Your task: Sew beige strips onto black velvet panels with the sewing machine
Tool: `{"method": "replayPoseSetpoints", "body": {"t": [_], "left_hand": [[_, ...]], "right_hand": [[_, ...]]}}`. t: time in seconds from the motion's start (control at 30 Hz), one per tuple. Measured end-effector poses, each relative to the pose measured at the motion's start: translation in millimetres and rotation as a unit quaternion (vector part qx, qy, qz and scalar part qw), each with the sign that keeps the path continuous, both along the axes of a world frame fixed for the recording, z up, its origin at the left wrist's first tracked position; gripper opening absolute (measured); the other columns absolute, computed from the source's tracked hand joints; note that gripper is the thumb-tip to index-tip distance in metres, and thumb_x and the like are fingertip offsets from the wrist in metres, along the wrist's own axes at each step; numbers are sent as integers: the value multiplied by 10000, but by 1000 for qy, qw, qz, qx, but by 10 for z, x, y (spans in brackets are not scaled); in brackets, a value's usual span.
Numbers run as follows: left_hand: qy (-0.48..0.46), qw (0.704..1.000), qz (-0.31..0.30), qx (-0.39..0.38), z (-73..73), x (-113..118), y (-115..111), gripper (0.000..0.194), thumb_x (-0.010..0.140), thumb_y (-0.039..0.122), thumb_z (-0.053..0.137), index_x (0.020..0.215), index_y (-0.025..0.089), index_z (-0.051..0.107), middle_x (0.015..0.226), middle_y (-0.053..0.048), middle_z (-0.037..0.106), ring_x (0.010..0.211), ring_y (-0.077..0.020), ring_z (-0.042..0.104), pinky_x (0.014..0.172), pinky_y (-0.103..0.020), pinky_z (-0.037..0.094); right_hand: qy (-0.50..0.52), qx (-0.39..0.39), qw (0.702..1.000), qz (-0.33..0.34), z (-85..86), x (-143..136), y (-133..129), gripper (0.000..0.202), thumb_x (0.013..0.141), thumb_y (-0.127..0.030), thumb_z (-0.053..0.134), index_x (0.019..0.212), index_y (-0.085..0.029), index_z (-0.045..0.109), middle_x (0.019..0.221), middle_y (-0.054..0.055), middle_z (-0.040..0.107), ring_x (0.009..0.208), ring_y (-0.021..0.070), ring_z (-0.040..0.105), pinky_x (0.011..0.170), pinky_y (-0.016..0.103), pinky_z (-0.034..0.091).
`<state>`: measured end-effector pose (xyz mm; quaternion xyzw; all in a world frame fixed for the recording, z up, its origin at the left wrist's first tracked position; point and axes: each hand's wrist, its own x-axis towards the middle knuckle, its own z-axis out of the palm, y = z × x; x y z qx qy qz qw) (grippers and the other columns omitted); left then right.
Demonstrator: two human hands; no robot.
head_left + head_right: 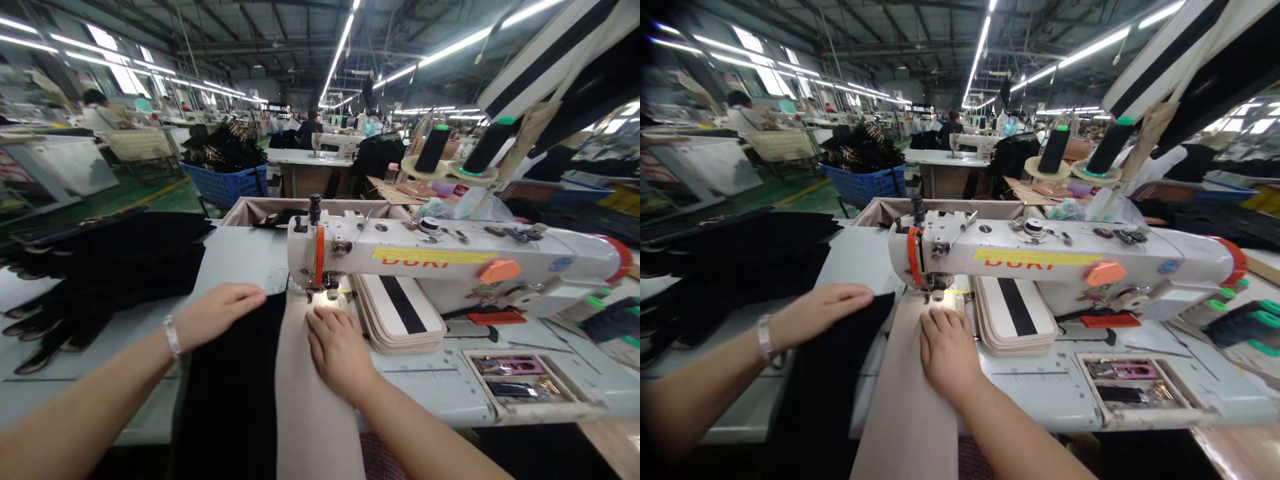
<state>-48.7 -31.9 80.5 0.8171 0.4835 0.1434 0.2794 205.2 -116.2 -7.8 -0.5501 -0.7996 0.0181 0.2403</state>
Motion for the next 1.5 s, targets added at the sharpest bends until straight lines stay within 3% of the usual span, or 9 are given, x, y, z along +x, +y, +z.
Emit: {"method": "replayPoseSetpoints", "body": {"t": [0.03,0.13,0.23,0.43,0.83,0.93,1.1,1.27,1.5], "left_hand": [[6,1000,-25,-12,-128,176,10,339,921,452,510,911,172,700,890,-6,697,837,-189,621,823,-276,467],[10,1000,13,1,-504,603,43,195,851,333,600,929,171,674,815,-13,668,744,-184,609,706,-274,454],[31,997,21,62,-671,766,92,109,829,286,634,831,179,657,812,-19,647,752,-191,601,683,-285,433],[31,995,27,90,-643,771,209,80,840,255,655,824,177,662,845,-28,656,784,-191,611,706,-292,434],[49,994,26,95,-700,782,364,125,849,288,669,868,166,686,857,-49,703,804,-218,661,727,-327,499],[53,988,-2,144,-666,763,271,94,865,225,657,926,159,684,955,-71,701,910,-236,655,816,-360,520],[47,964,-148,215,-740,635,-96,301,910,218,628,1206,166,621,1301,-94,615,1256,-265,528,1104,-470,413],[53,961,-160,220,-877,536,-179,380,958,248,563,1330,168,546,1427,-92,531,1364,-240,442,1182,-490,332],[43,966,-163,198,-831,526,-84,367,969,237,534,1330,175,556,1411,-91,553,1357,-218,461,1199,-489,293]], "right_hand": [[2,0,1000,1,-7,4,4,379,978,-235,489,1356,-232,522,1376,66,540,1251,277,450,1073,452,328],[6,0,1000,5,-24,20,15,396,973,-194,472,1368,-202,507,1389,75,535,1252,272,451,1081,449,327],[11,-4,1000,7,-22,23,27,396,990,-230,471,1385,-201,495,1399,71,532,1253,270,449,1081,451,328],[16,-32,999,-7,0,10,44,492,982,-350,534,1443,-209,439,1379,66,543,1249,280,443,1066,462,336],[-2,-56,998,-22,8,-16,74,540,977,-395,540,1466,-205,411,1384,88,529,1218,309,447,1030,493,353],[10,-52,999,-12,9,-7,60,515,969,-382,561,1442,-218,438,1378,82,532,1230,303,444,1039,486,347],[26,-45,999,0,5,14,47,450,955,-357,595,1374,-226,496,1364,67,540,1247,284,440,1063,460,331],[18,-42,999,-4,8,9,63,418,964,-330,578,1362,-227,503,1359,57,541,1246,274,442,1077,455,327],[-1,-33,999,-16,12,1,47,409,988,-245,504,1395,-214,486,1354,81,546,1244,278,447,1064,463,357]]}}
